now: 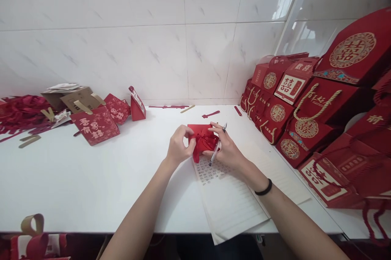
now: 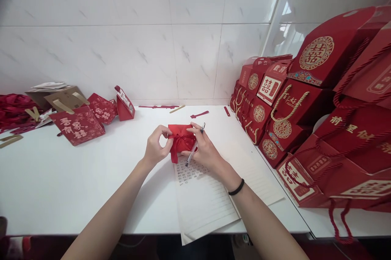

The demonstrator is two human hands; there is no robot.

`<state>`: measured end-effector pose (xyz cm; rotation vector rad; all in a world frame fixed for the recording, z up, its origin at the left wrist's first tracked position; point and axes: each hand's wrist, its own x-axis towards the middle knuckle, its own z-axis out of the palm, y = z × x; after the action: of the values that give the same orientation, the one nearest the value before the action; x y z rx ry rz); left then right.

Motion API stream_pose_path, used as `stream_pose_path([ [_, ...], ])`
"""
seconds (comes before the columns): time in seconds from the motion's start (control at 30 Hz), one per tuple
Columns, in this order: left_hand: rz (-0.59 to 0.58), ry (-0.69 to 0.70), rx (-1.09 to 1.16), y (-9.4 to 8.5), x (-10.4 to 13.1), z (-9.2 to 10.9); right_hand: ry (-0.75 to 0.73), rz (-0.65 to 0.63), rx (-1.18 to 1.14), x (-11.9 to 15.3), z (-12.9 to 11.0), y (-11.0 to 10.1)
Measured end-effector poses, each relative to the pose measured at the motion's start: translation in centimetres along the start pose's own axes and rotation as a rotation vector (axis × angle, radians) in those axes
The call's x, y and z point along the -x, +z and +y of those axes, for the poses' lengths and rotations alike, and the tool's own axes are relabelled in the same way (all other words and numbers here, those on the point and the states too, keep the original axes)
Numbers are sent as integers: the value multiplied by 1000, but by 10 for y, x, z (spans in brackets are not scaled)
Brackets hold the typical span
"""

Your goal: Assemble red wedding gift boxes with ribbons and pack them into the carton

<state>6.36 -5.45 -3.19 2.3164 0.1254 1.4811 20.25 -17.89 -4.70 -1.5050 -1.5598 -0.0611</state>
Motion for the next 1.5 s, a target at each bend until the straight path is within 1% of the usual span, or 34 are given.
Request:
stream_pose_path([
  [0.1,-61,69,17,-5,-2,-3,3,-6,6,0,0,-1],
  [0.17,-70,88,13,-6,-2,-4,-1,-6,16,0,0,-1],
  [0.23,-53,89,-13,-5,-2,-4,-4,1,20,0,1,-1],
  [0.3,-12,61,-60,-1,-1,-4,-13,2,22,1,1,0],
  [0.43,93,-82,-152,8,3,-2,-18,-5,27,1,0,0],
  [0.53,104,-144,-184,10,5,0,-11,-8,27,1,0,0],
  [0.63,23,-109,-137,4,5,0,-28,-3,36,1,0,0],
  [0.77,-88,0,-57,-5,1,-1,-31,5,40,1,1,1],
  [0.83,-118,41,-38,-7,0,-3,-40,5,41,1,1,1],
  [0.9,-118,55,-35,-6,0,-5,-46,10,42,1,1,1],
  [1.03,-62,54,-59,0,2,-6,-37,-2,36,1,0,1],
  [1.13,-4,-23,-68,5,3,-2,-46,-7,41,1,-1,0],
  [1.3,40,-312,-101,10,3,8,-52,3,46,1,0,1],
  [1.37,58,-396,-125,11,3,10,-69,3,53,1,0,1],
  [1.43,49,-411,-156,11,3,10,-79,5,55,1,1,2],
  [1.5,35,-367,-189,11,4,9,-83,7,57,1,1,2],
])
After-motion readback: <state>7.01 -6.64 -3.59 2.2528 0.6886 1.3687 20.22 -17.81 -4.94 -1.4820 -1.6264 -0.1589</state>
